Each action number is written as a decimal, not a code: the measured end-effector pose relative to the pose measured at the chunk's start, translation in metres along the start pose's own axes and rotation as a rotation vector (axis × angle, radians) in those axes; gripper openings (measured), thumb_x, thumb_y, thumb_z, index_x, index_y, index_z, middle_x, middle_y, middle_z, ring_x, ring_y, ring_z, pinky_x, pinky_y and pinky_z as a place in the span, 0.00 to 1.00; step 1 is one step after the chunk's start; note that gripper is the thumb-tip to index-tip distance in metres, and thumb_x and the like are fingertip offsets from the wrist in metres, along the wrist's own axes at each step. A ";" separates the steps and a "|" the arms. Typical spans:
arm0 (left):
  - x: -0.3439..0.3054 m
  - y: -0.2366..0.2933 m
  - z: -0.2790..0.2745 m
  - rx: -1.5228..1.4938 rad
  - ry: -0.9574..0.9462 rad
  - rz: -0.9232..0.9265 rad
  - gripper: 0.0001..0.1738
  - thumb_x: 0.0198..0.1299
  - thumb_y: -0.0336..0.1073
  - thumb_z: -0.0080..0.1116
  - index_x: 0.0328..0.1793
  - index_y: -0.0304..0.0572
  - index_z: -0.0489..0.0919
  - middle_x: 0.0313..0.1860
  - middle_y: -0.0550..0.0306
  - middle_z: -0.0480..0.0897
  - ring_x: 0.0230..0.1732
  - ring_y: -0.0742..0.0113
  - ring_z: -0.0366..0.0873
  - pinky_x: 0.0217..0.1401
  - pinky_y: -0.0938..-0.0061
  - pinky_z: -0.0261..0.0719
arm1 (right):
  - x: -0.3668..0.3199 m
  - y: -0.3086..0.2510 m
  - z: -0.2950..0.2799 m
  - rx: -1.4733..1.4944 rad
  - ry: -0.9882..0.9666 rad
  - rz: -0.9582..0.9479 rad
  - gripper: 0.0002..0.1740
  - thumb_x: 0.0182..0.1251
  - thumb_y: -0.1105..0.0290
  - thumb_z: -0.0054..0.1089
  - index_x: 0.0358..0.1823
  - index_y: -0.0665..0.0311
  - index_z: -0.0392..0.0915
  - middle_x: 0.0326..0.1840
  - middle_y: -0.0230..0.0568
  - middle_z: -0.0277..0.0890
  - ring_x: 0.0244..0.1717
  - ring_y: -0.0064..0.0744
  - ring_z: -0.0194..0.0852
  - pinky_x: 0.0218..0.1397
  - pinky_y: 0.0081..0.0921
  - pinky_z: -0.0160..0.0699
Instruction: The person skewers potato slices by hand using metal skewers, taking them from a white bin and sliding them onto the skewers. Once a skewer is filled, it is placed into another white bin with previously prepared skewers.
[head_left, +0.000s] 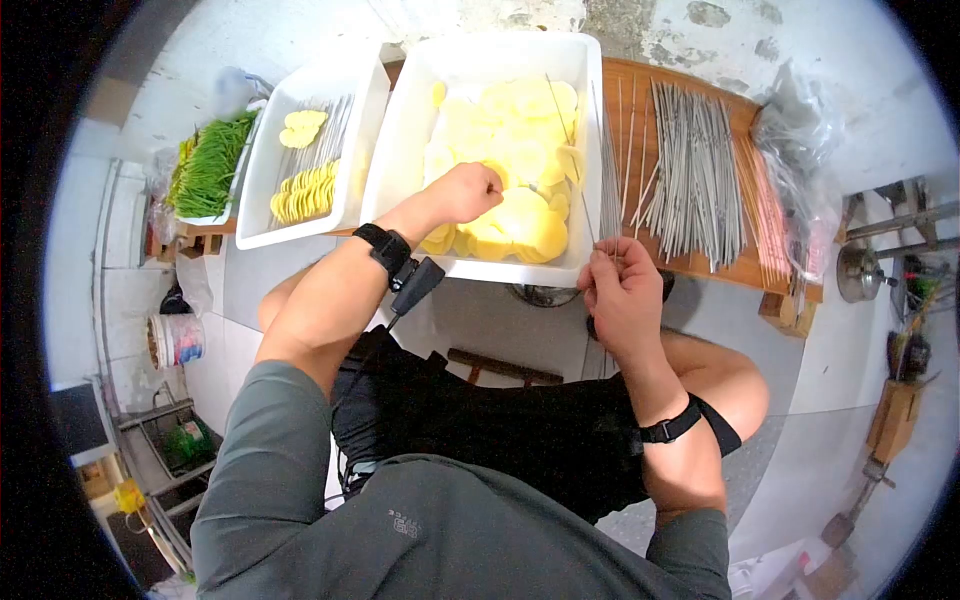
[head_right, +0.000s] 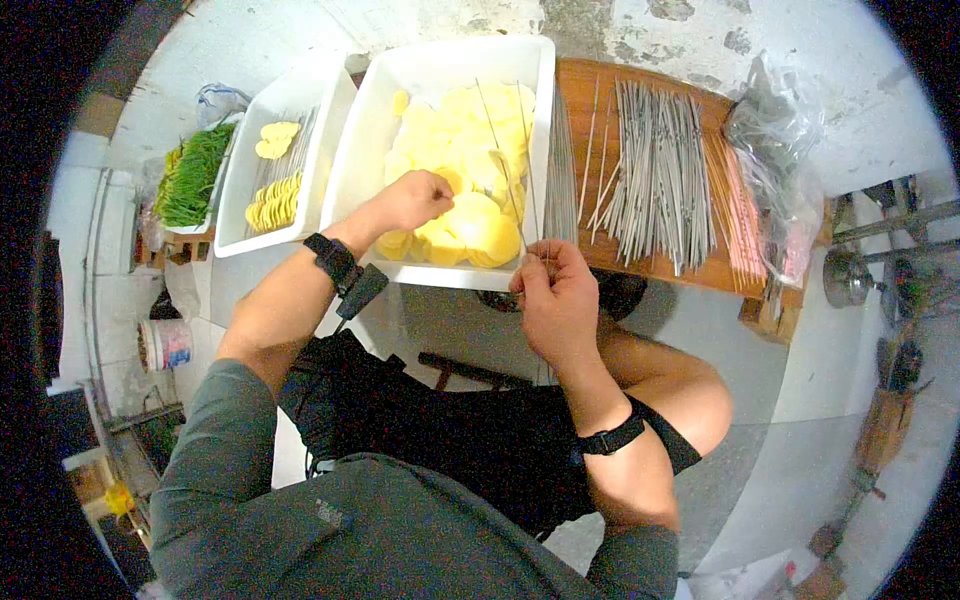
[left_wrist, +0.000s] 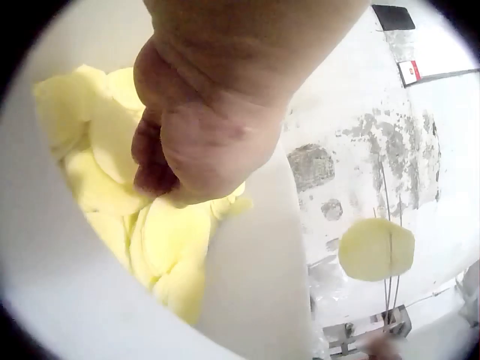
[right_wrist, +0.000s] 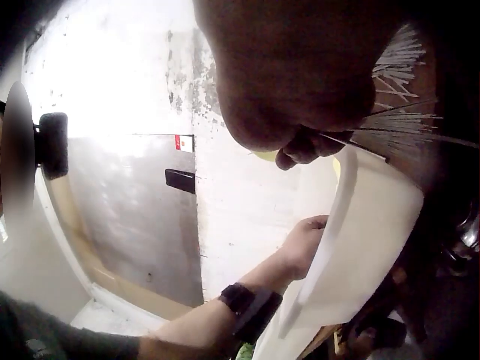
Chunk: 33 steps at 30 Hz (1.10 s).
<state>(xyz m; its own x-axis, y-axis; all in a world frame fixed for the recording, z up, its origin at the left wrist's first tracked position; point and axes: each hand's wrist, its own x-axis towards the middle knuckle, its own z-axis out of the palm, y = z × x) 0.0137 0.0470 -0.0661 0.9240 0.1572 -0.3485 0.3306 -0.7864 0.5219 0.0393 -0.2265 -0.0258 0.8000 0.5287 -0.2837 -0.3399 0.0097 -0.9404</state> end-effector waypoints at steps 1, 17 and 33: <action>0.000 -0.002 -0.004 -0.092 0.004 -0.057 0.10 0.57 0.35 0.57 0.38 0.34 0.82 0.27 0.49 0.83 0.31 0.62 0.82 0.38 0.68 0.78 | 0.000 0.000 0.000 0.008 -0.003 0.001 0.06 0.69 0.73 0.52 0.43 0.68 0.71 0.23 0.33 0.73 0.20 0.16 0.65 0.22 0.16 0.63; 0.017 -0.020 0.002 0.077 0.306 -0.200 0.19 0.56 0.42 0.53 0.41 0.29 0.78 0.36 0.35 0.82 0.42 0.42 0.81 0.48 0.59 0.78 | 0.001 0.006 0.004 -0.063 -0.006 0.034 0.07 0.68 0.73 0.51 0.44 0.68 0.70 0.22 0.33 0.74 0.19 0.15 0.62 0.22 0.16 0.62; 0.020 -0.030 -0.018 -0.247 0.266 -0.411 0.20 0.54 0.38 0.56 0.46 0.26 0.80 0.38 0.43 0.84 0.40 0.56 0.83 0.45 0.68 0.79 | 0.003 0.006 0.006 -0.062 -0.009 0.038 0.06 0.69 0.72 0.50 0.43 0.67 0.71 0.23 0.33 0.74 0.19 0.15 0.63 0.22 0.16 0.62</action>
<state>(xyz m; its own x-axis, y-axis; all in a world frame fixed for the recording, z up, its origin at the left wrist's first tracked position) 0.0255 0.0837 -0.0747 0.7154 0.5929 -0.3698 0.6802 -0.4695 0.5630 0.0369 -0.2199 -0.0310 0.7825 0.5355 -0.3178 -0.3381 -0.0633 -0.9390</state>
